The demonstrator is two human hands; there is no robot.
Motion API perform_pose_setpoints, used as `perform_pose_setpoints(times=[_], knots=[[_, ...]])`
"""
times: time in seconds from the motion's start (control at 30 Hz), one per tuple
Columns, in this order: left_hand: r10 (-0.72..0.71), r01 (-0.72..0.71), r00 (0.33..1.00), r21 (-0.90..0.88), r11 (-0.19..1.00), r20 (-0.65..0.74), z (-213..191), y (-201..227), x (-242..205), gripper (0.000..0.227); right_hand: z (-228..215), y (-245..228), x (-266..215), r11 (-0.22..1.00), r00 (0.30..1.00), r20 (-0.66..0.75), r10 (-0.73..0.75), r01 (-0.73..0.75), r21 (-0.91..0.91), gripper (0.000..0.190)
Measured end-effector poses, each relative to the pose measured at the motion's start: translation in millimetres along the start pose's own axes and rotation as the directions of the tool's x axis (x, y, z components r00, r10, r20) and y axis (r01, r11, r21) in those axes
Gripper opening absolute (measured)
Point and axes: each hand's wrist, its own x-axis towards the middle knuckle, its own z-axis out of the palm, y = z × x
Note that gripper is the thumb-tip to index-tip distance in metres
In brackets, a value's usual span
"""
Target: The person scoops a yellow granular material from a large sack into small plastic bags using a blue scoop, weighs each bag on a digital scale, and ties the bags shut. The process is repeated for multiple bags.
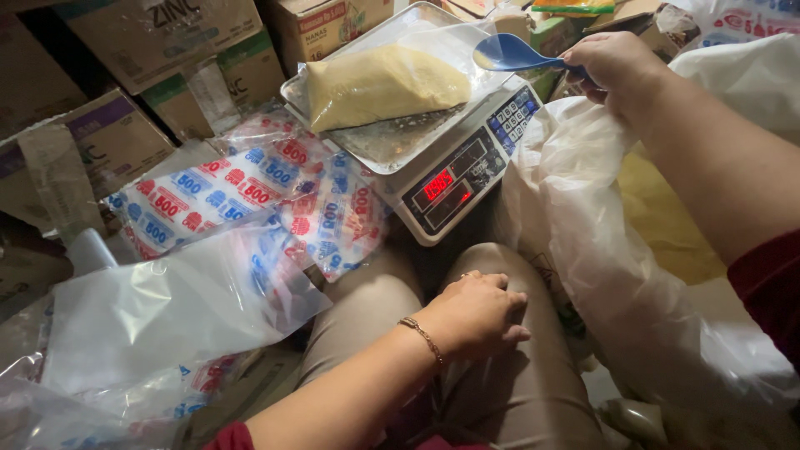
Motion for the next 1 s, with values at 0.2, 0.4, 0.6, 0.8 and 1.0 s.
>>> perform_pose_setpoints(times=[0.2,0.4,0.6,0.8,1.0], knots=[[-0.002,0.002,1.000,0.000,1.000,0.012,-1,0,0,0.046,6,-6,-7,1.000,1.000,-0.014,-0.012,0.012,-0.008,0.005],[-0.009,0.009,1.000,-0.005,1.000,0.018,-3,1,-1,0.045,10,-12,-14,0.999,1.000,-0.015,-0.014,0.014,-0.038,0.006],[-0.008,0.008,1.000,-0.002,1.000,0.013,-3,2,-2,0.047,14,-12,-9,0.997,1.000,-0.023,-0.018,0.016,-0.079,0.007],[0.009,-0.009,1.000,-0.001,1.000,-0.021,-1,-1,-1,0.047,-4,-16,-13,0.998,0.993,-0.118,0.007,-0.015,-0.068,0.011],[0.019,-0.019,1.000,-0.007,1.000,0.009,6,-5,3,0.037,-50,-31,-50,0.993,0.971,-0.235,0.038,-0.011,0.119,0.010]])
